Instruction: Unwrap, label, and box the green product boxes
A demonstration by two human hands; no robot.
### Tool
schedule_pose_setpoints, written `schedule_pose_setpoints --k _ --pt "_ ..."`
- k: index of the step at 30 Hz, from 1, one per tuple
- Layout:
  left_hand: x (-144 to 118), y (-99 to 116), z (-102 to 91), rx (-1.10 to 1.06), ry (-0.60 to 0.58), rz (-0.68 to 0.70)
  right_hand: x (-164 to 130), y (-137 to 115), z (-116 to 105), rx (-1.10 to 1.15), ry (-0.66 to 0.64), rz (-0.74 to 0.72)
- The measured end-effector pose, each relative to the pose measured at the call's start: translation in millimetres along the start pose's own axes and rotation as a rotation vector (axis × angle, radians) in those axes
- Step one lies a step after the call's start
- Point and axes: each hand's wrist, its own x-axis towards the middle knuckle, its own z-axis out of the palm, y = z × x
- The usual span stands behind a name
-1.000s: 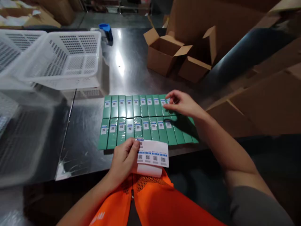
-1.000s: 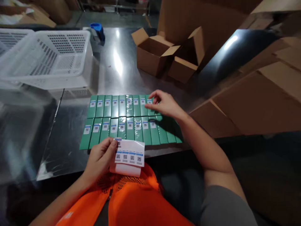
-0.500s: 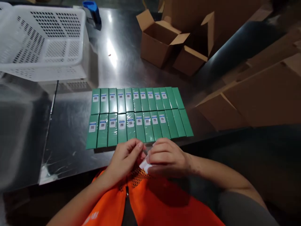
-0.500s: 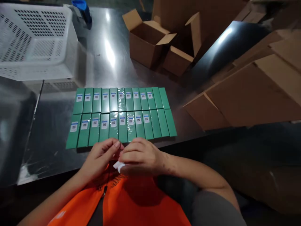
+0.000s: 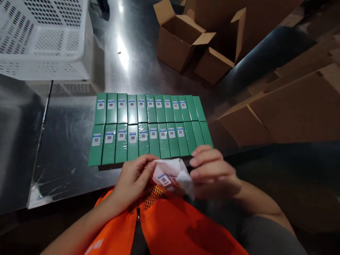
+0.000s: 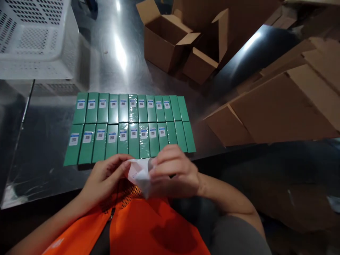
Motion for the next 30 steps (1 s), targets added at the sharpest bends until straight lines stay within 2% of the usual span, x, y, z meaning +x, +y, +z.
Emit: schedule_pose_setpoints --k 2,3,5,6,9,13,24,27,30 --pt "-2 -4 -5.7 0.053 0.029 0.004 13 16 -14 0.12 0.172 0.133" --pt "-3 -6 -7.7 0.07 0.033 -0.004 19 27 -21 0.159 0.206 0.271" --pt "-5 -9 -10.0 0.102 0.033 -0.016 28 52 -34 0.209 0.125 0.613" --pt "-6 -11 -10.3 0.119 0.029 -0.018 30 65 -39 0.25 0.035 0.735" --pt "-7 -14 -9.5 0.157 0.009 -0.022 30 91 -47 0.364 -0.2 0.938" --pt "-8 -15 -10.1 0.186 0.008 -0.018 27 102 -47 0.377 -0.341 1.008" --pt "-6 -20 -11.2 0.221 0.008 -0.029 38 101 -39 0.406 -0.367 1.109" --pt "-7 -18 -9.5 0.23 0.0 -0.03 42 102 -38 0.269 -0.396 1.1" --pt "-7 -13 -9.2 0.229 0.026 -0.011 45 100 -40 -0.096 -0.411 1.024"
